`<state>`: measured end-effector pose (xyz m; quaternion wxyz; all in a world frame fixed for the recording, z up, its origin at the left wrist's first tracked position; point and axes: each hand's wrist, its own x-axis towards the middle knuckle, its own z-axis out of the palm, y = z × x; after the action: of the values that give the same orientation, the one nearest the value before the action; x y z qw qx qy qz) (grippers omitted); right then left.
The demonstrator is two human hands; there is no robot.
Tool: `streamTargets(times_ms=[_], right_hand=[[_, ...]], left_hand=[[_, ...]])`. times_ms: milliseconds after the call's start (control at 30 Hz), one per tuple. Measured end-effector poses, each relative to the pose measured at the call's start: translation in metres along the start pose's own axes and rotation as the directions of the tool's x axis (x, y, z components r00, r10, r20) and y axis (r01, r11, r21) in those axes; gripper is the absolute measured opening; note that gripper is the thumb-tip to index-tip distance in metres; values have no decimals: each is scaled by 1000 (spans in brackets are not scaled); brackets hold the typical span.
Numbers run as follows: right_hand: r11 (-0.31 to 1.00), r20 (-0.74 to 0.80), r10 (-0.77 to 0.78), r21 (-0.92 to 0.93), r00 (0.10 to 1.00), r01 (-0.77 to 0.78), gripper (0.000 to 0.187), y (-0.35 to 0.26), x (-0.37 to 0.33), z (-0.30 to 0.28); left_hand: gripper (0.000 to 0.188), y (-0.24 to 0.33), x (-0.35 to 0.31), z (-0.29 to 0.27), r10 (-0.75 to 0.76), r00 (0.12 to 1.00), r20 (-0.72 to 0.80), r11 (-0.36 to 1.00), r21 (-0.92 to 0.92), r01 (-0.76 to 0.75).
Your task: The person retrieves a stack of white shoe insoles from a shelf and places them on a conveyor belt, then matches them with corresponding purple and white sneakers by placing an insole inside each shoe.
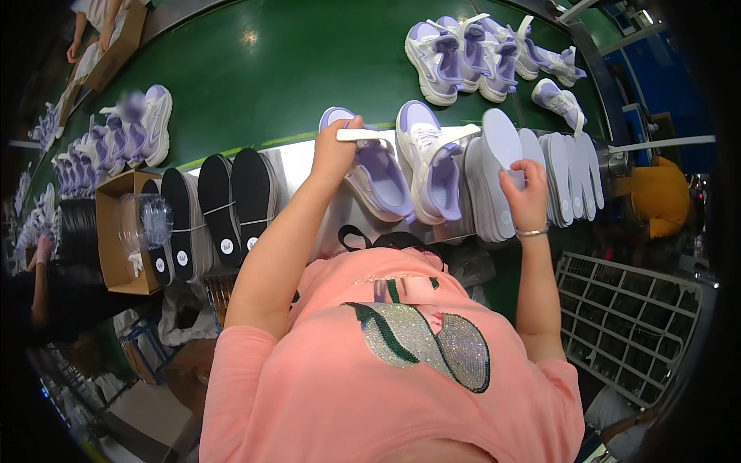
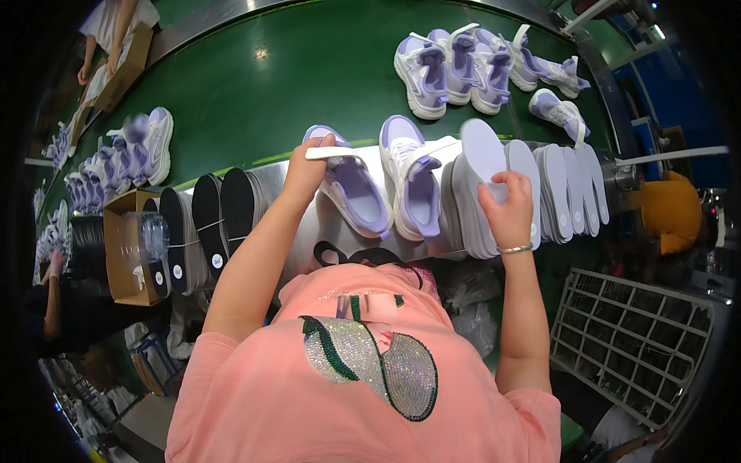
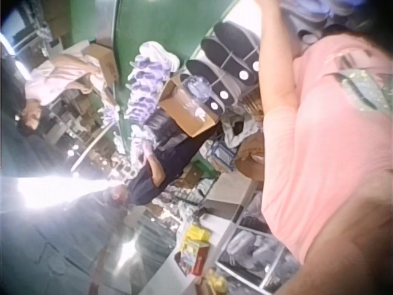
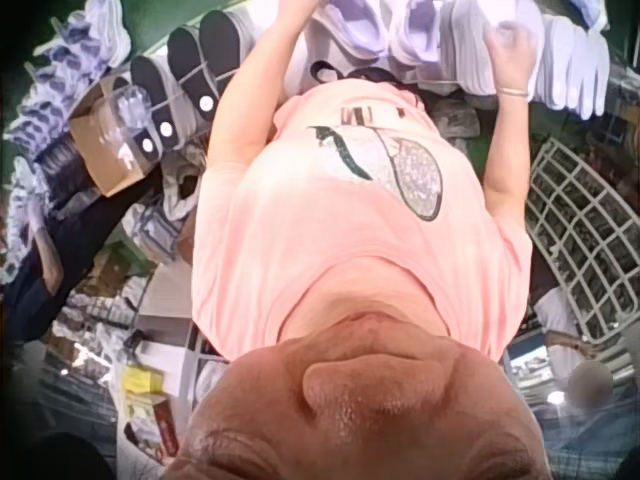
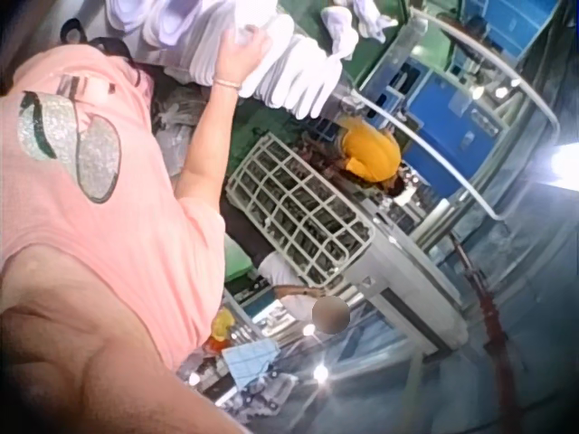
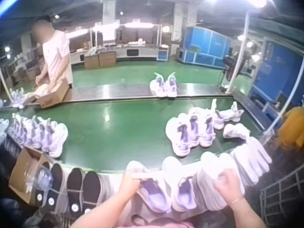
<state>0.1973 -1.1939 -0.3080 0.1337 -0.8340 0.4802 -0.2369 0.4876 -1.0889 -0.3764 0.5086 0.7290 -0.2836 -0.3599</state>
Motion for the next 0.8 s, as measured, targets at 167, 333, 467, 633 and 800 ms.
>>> streamTargets(times_ms=[167, 333, 467, 633, 800], right_hand=[[808, 437, -562, 106, 703, 580, 9, -106, -2, -11], [801, 734, -317, -133, 601, 584, 12, -131, -3, 84], [863, 685, -312, -85, 659, 498, 16, -131, 0, 107], [839, 659, -267, -201, 703, 507, 11, -136, -7, 49], [737, 744, -302, -215, 596, 641, 13, -132, 5, 54]], left_hand=[[37, -3, -5, 3, -34, 999, 2, 999, -18, 34], [24, -6, -10, 17, 171, 981, -90, 985, 52, -167], [19, -7, -18, 14, 281, 956, -83, 931, 264, -251], [22, -1, -21, 15, 79, 987, -138, 971, 233, -45], [43, -6, -29, 20, 158, 984, -77, 978, 148, -146]])
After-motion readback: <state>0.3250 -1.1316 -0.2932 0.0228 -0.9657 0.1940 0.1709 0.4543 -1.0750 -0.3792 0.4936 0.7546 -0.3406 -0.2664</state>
